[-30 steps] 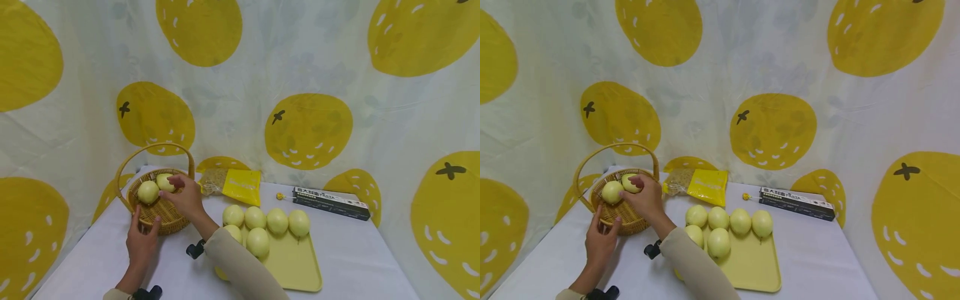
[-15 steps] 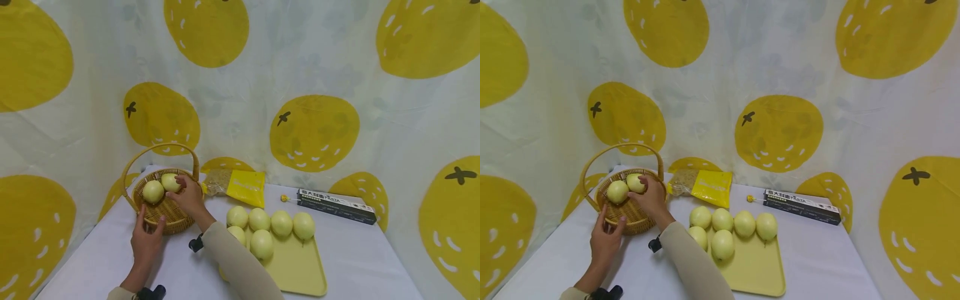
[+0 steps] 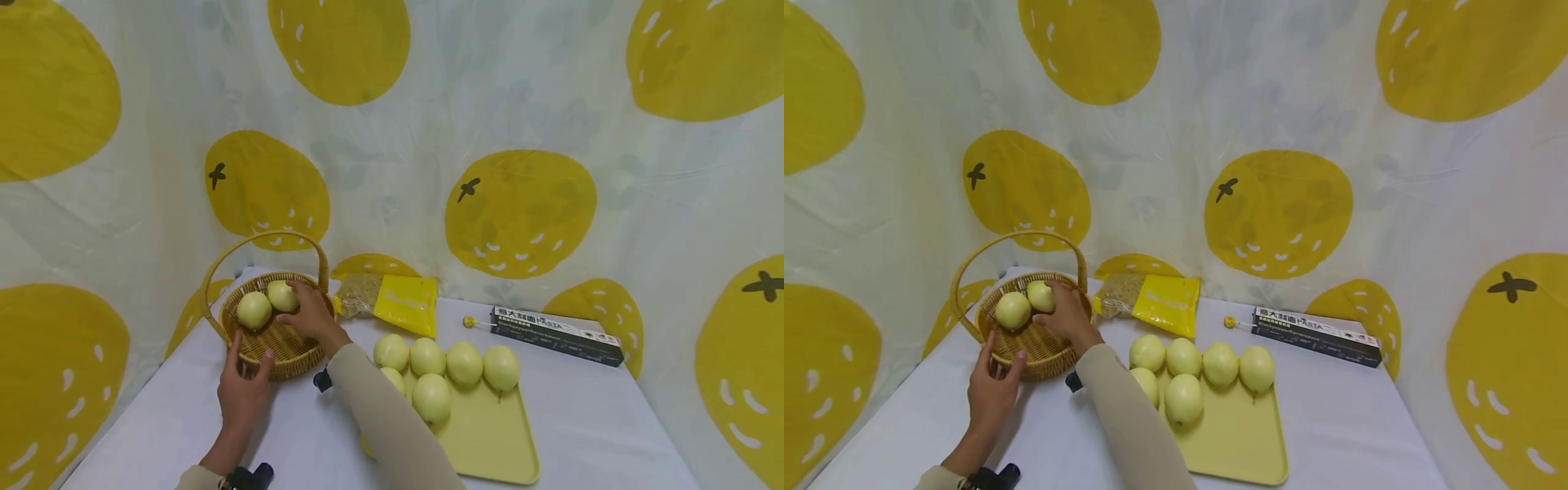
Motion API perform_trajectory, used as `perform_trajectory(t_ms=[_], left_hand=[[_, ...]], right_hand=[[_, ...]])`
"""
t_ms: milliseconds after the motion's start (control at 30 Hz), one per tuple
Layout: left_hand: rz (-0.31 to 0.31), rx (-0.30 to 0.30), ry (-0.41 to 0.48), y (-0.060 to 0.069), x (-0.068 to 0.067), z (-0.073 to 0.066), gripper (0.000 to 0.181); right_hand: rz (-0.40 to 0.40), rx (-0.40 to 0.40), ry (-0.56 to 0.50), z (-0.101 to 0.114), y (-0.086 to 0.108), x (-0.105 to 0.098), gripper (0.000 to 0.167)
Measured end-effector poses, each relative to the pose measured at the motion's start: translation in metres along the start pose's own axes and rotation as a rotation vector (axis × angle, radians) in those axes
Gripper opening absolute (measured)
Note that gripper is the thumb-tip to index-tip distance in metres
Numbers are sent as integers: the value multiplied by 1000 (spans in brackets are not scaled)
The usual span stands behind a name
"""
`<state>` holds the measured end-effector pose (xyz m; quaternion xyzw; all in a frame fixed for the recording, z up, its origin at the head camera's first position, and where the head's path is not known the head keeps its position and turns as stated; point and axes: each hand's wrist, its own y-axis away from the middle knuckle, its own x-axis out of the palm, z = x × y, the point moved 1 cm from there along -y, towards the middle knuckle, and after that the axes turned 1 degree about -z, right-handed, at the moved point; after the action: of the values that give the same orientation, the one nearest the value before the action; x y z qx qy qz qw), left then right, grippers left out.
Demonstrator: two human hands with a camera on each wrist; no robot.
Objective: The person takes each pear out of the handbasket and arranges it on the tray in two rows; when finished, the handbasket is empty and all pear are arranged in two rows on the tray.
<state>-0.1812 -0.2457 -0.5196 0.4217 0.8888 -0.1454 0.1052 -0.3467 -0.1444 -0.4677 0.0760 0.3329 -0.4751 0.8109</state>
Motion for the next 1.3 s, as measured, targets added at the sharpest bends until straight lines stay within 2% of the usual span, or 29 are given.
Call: perform_trajectory(t_ms=[200,500,667,767,867,967,1100,1300], left_hand=[[6,-11,22,-1,0,-1,88],[13,-19,19,0,4,1,88],[16,-25,5,2,2,-1,89],[10,-12,11,3,-1,-4,88],[5,-5,17,1,-3,-5,88],[6,-16,9,1,-2,-4,88],[10,-31,-10,2,0,-2,88],[6,-21,-1,1,0,-4,87]], right_hand=[[56,-39,49,1,-2,-5,74],[98,-15,55,-4,-3,-5,74],[7,-24,56,-7,-4,0,67],[-79,-59,13,-6,-6,1,59],[-112,-92,9,-3,-7,-1,58],[-78,-89,46,-1,-6,-1,66],[7,-75,97,-2,-6,1,77],[81,-78,60,-2,-10,-1,79]])
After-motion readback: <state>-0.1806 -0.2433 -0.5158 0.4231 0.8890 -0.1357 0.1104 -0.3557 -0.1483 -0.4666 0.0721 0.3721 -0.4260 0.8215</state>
